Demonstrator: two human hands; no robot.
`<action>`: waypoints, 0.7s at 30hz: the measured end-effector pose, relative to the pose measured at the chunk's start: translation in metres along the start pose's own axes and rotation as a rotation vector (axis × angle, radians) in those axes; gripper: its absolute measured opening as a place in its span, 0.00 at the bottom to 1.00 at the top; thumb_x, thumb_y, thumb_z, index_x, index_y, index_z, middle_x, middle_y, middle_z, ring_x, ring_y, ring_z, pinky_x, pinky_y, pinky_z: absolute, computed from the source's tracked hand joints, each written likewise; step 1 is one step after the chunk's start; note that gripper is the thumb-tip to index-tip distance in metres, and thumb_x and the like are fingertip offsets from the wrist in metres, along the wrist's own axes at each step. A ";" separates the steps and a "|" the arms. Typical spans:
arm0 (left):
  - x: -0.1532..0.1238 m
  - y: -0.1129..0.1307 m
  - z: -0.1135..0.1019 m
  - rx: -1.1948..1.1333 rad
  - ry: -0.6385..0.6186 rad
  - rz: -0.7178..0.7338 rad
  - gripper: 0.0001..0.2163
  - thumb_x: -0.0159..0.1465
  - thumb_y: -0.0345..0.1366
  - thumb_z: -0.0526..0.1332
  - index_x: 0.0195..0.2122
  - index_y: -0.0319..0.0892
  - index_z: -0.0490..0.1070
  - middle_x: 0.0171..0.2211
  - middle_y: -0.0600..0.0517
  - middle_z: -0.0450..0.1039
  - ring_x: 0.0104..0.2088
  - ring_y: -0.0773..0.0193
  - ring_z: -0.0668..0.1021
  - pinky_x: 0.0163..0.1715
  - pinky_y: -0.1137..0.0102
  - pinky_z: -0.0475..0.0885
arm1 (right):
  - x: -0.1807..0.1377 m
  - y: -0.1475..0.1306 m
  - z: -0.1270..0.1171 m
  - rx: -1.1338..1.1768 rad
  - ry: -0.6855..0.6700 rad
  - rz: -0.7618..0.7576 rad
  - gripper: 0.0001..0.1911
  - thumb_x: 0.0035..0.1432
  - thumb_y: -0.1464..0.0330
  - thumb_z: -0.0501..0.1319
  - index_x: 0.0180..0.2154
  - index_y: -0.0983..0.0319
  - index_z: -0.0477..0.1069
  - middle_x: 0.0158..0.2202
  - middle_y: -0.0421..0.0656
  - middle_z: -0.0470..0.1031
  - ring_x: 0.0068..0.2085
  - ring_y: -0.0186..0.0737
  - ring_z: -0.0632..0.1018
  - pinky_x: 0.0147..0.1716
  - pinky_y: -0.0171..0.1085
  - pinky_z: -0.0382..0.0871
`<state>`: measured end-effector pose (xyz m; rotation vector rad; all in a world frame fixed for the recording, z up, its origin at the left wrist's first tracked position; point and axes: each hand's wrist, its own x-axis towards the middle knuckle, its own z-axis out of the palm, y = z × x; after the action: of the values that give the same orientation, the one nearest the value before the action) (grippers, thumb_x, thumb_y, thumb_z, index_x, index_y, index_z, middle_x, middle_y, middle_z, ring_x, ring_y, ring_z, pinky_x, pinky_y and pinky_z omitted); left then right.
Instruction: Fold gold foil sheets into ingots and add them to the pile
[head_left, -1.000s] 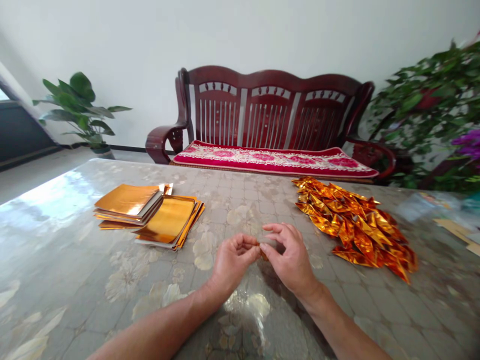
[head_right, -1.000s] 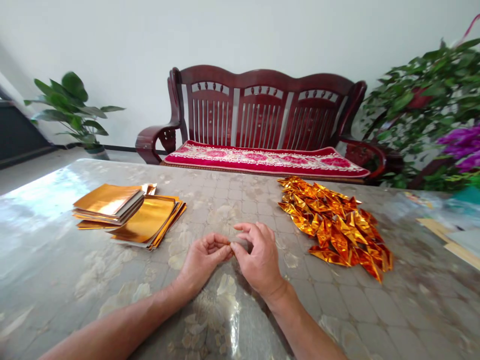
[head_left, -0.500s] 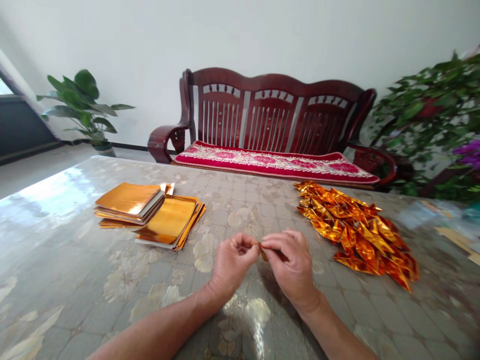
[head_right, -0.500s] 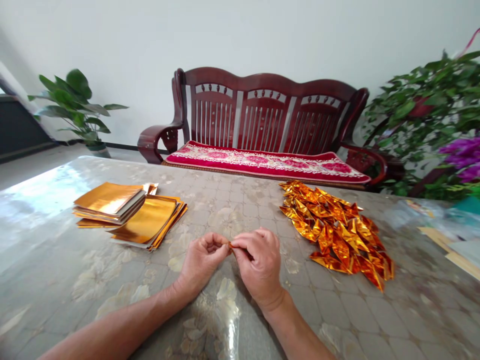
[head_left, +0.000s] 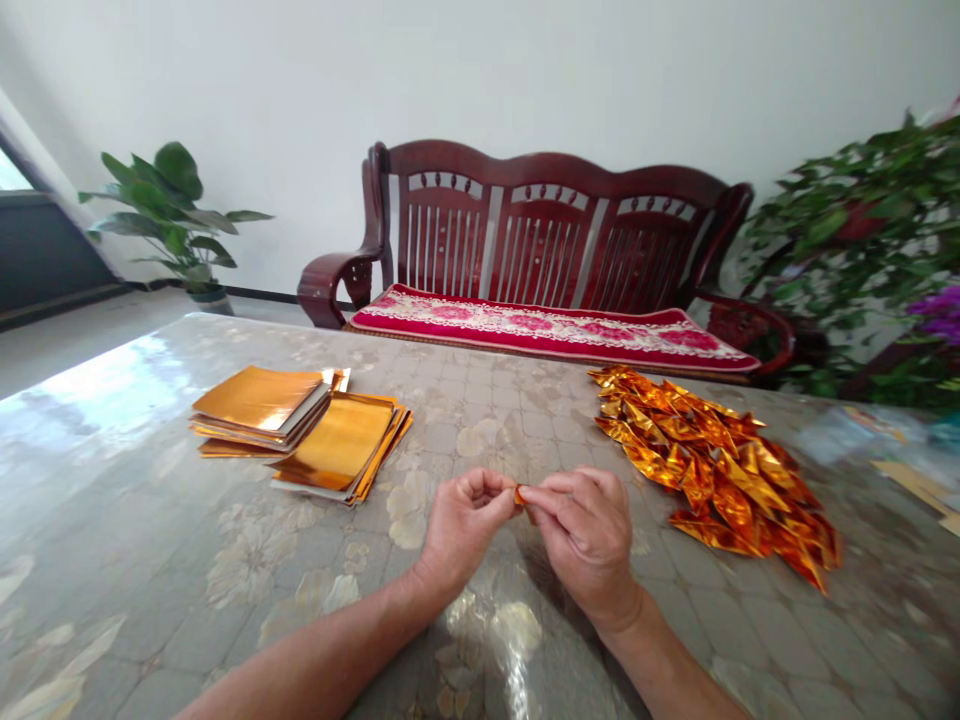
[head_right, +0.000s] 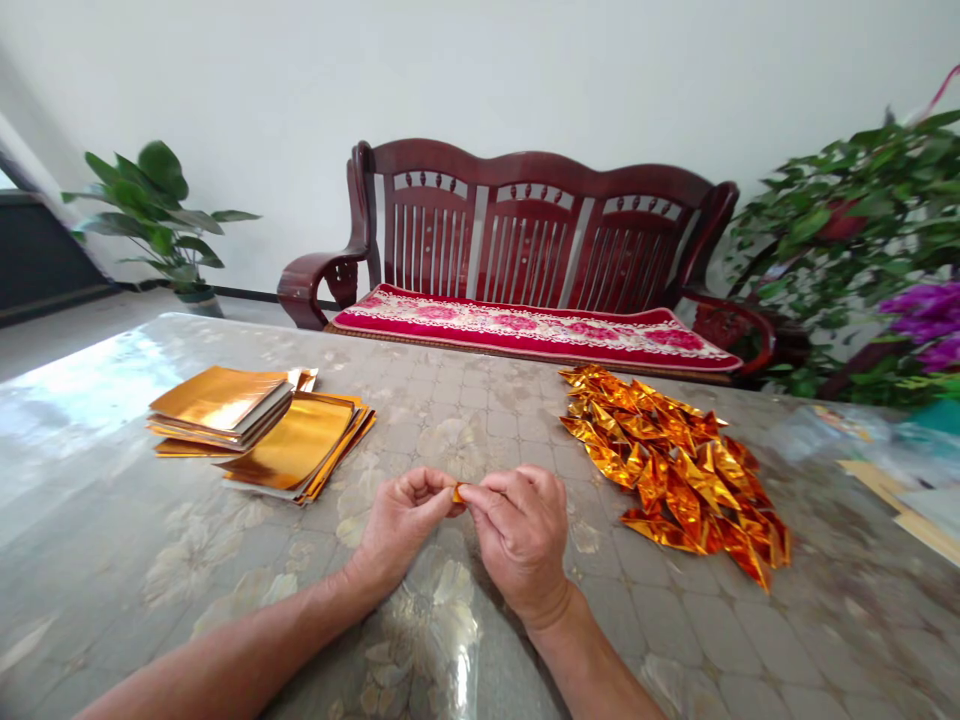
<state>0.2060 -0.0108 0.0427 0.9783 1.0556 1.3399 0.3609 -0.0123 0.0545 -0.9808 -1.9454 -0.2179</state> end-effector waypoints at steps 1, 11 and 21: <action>0.000 0.002 0.000 -0.005 -0.002 0.000 0.09 0.52 0.38 0.69 0.25 0.38 0.74 0.22 0.54 0.76 0.25 0.67 0.77 0.31 0.73 0.74 | 0.000 0.000 0.000 -0.001 -0.002 -0.001 0.11 0.59 0.74 0.65 0.39 0.51 0.80 0.34 0.39 0.80 0.40 0.44 0.71 0.42 0.44 0.64; -0.004 0.005 -0.004 0.048 -0.035 0.052 0.10 0.55 0.41 0.69 0.29 0.38 0.76 0.27 0.51 0.79 0.29 0.64 0.80 0.34 0.72 0.75 | 0.001 -0.001 -0.002 0.010 -0.035 0.013 0.12 0.60 0.72 0.64 0.41 0.50 0.80 0.36 0.39 0.81 0.42 0.44 0.74 0.43 0.46 0.65; 0.007 -0.001 -0.003 -0.009 0.023 -0.063 0.12 0.50 0.40 0.71 0.24 0.38 0.72 0.20 0.55 0.75 0.23 0.70 0.76 0.28 0.76 0.72 | 0.008 -0.008 -0.002 0.025 -0.180 0.059 0.11 0.61 0.69 0.60 0.41 0.53 0.80 0.37 0.39 0.81 0.46 0.48 0.72 0.47 0.49 0.62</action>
<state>0.2025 -0.0044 0.0410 0.9179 1.0878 1.3065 0.3548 -0.0140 0.0637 -1.0703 -2.0731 -0.0731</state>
